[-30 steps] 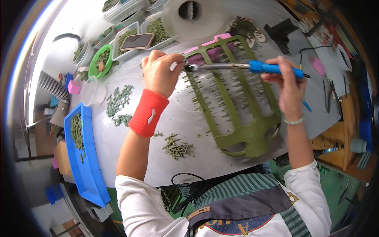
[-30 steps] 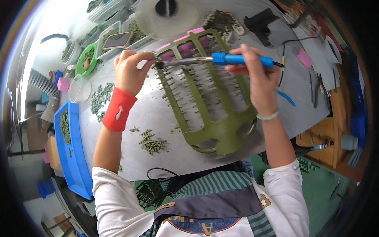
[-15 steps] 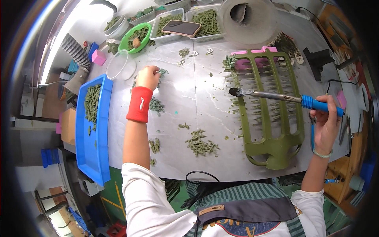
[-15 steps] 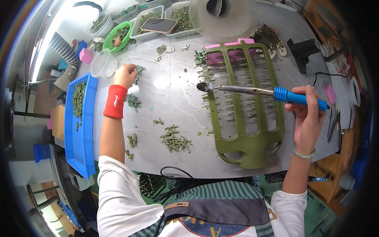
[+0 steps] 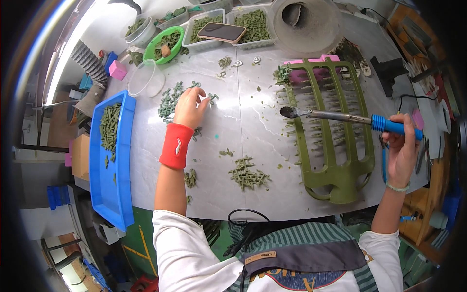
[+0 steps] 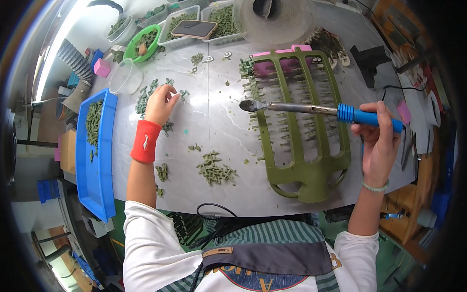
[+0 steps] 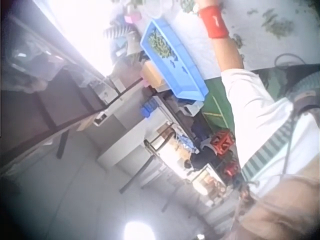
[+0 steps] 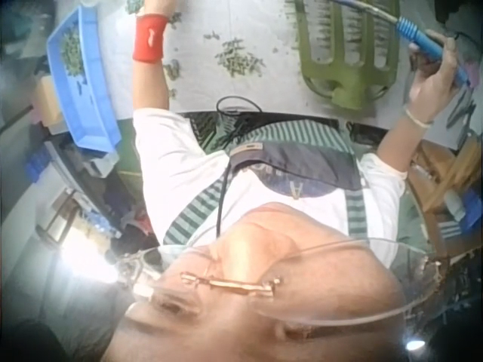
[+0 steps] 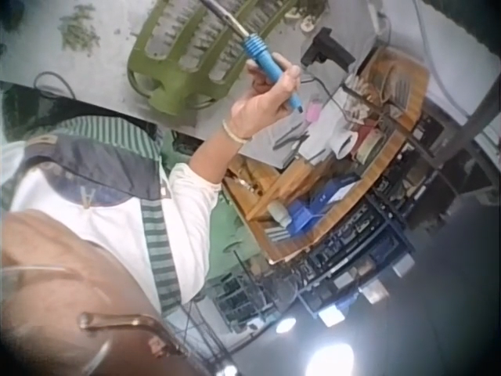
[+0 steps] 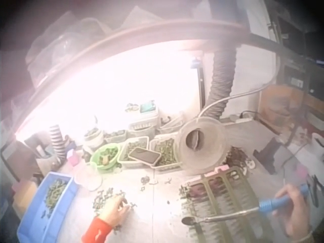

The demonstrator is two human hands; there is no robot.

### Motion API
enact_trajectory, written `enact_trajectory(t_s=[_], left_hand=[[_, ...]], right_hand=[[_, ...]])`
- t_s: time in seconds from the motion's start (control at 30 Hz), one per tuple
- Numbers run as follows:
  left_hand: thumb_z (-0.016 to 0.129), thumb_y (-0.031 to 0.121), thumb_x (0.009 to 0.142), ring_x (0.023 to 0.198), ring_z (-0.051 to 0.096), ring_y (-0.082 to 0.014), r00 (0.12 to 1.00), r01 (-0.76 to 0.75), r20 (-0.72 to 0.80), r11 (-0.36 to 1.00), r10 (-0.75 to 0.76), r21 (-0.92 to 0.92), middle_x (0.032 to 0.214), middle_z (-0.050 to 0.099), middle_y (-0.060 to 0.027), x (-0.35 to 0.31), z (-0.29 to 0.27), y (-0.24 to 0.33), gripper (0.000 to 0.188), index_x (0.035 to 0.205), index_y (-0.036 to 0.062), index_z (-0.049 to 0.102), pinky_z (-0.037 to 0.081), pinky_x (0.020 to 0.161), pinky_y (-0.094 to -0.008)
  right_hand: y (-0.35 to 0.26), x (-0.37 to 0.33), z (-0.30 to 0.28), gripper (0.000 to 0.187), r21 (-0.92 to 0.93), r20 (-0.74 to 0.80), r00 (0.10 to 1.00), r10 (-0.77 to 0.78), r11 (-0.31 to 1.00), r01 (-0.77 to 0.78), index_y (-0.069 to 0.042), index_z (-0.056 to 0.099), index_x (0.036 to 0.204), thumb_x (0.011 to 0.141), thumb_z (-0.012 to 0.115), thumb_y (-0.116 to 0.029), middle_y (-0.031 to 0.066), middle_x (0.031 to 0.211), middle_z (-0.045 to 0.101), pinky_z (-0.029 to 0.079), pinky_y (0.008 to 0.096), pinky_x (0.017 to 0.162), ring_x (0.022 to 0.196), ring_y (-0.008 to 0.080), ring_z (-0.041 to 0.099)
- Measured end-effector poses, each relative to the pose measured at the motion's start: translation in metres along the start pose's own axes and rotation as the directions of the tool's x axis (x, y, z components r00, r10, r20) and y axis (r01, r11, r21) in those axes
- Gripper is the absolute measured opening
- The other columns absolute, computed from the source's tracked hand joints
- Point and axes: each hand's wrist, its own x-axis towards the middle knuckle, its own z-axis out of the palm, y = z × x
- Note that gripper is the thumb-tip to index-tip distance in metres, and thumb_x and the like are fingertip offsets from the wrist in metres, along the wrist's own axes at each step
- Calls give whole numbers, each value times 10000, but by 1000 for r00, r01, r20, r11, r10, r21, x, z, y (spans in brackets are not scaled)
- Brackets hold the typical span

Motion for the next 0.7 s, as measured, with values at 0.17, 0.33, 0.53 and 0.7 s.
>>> enact_trajectory(t_s=[0.17,0.33,0.53,0.7], left_hand=[[578,-99,768,897,614,-292,906,-418,-41,905,421,75,1040,597,-87,14,-3,3,316,1025,76,633,513,791,-371],[631,-62,731,773,643,-288,921,-324,248,944,299,62,941,660,-103,26,-7,-10,229,935,43,639,523,731,-364],[744,53,736,713,631,-166,948,119,311,984,-72,-136,740,643,-66,11,-11,-8,181,856,15,614,501,648,-292],[731,56,778,700,613,-108,904,357,412,740,-118,-571,771,650,-38,-7,-13,-8,239,1003,9,663,516,650,-262]], right_hand=[[-3,0,0,326,8,6,1000,-3,1000,3,19,665,923,958,579,-294,66,804,679,562,249,596,630,123,660],[-4,-1,3,328,-2,31,999,-11,1000,11,17,661,923,958,578,-299,67,790,674,558,242,590,632,121,659],[-2,0,-3,325,-5,-2,1000,19,1000,-19,14,660,929,955,582,-301,63,772,671,555,249,593,631,119,658],[-3,-2,-1,327,3,2,1000,25,1000,-25,14,659,929,953,586,-304,63,780,671,558,250,599,634,123,659]])
